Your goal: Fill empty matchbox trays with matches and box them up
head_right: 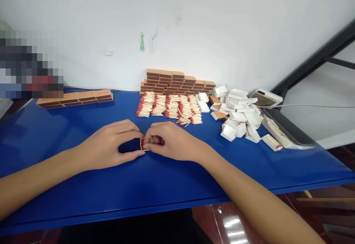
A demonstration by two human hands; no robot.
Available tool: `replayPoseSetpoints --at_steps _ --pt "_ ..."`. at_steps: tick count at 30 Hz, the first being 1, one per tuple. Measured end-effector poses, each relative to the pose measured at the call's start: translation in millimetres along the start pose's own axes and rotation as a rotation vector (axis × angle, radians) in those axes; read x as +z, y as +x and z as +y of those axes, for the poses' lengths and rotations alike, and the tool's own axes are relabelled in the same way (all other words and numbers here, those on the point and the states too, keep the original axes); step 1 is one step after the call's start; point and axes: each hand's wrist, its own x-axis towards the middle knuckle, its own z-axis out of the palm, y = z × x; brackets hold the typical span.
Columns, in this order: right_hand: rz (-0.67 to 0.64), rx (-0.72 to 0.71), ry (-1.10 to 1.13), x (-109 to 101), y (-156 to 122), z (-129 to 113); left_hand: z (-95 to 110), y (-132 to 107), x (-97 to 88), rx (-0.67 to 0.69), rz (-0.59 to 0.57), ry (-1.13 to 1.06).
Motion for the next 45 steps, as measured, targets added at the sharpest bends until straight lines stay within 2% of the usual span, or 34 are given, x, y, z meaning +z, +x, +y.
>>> replayPoseSetpoints --at_steps 3,7,10,13,19,30,40,45 --pt "0.086 0.003 -0.075 -13.9 -5.2 6.9 -1.3 -0.6 0.4 0.0 0.003 0.008" --pt "0.221 0.128 -0.264 -54.7 -24.5 29.1 -3.1 -3.2 0.1 -0.006 -0.001 0.017" --pt "0.13 0.282 -0.322 -83.4 -41.6 49.1 -3.3 -4.3 -0.2 -0.011 -0.004 0.014" --pt "0.047 0.367 -0.291 -96.0 -50.6 62.5 -2.9 -3.9 -0.5 -0.015 -0.007 0.01" --pt "-0.006 0.377 -0.263 -88.2 -44.7 67.5 -2.2 -2.7 -1.7 -0.014 -0.01 0.012" --pt "-0.008 0.412 -0.25 -85.3 -41.3 60.7 -2.7 -3.6 0.2 -0.01 -0.014 0.024" --pt "-0.041 0.382 -0.272 -85.2 -42.6 70.5 -1.7 -3.5 -1.9 -0.013 -0.017 0.033" --pt "-0.078 0.353 -0.276 -75.0 -36.2 63.3 -1.9 -4.0 -1.8 -0.013 -0.014 0.037"
